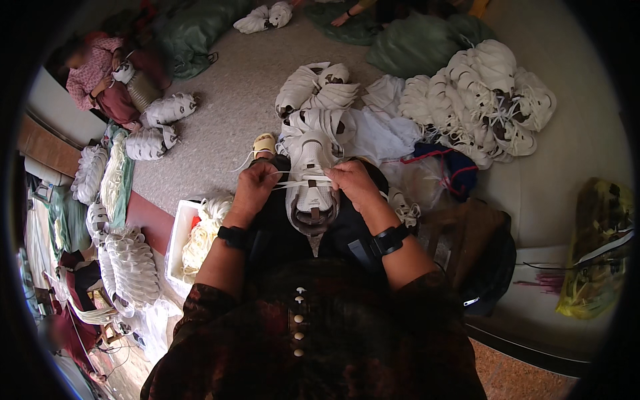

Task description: Thread laces through the eyelets of a white sneaker.

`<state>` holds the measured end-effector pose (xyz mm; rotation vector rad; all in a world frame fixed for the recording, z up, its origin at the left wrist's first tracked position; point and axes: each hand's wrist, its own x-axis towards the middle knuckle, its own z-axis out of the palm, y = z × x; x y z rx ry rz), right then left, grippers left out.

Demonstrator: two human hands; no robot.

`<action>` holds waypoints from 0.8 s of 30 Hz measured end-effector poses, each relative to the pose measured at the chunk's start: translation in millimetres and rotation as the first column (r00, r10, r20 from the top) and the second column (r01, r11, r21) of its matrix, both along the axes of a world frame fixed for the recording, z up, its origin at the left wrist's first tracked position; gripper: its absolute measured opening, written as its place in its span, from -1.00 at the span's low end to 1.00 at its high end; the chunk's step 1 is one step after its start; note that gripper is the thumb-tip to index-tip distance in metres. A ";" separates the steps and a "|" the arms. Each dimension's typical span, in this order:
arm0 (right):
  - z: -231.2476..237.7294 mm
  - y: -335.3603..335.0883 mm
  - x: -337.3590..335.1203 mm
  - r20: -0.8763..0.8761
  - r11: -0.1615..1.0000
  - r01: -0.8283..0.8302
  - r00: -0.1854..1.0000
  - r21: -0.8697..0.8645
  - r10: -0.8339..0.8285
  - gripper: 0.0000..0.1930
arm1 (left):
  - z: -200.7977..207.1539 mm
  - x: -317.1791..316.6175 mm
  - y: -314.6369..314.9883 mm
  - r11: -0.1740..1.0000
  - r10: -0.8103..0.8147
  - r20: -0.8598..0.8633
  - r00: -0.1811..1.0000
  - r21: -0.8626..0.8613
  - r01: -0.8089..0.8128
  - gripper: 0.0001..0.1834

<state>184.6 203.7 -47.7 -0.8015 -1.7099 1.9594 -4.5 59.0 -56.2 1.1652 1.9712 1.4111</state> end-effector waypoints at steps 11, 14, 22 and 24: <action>-3.4 -2.1 6.6 0.219 0.903 0.025 0.967 0.428 -0.130 -0.79 | 3.4 2.7 -3.2 0.973 -0.045 -0.328 0.944 -0.227 -0.032 -0.68; 14.8 -10.2 7.9 0.091 0.969 0.235 0.966 0.070 -0.241 -0.88 | 7.6 5.6 -4.8 0.980 -0.022 -0.343 0.939 -0.195 -0.048 -0.63; 48.8 24.9 83.9 -0.279 0.778 0.455 0.753 -0.433 -0.595 -0.82 | 8.9 10.6 0.9 0.959 -0.245 -0.373 0.895 -0.226 0.169 -0.68; 52.7 46.4 130.7 -0.409 0.760 0.492 0.645 -0.424 -0.646 -0.84 | 3.7 12.0 5.2 0.971 -0.213 -0.380 0.900 -0.183 0.153 -0.69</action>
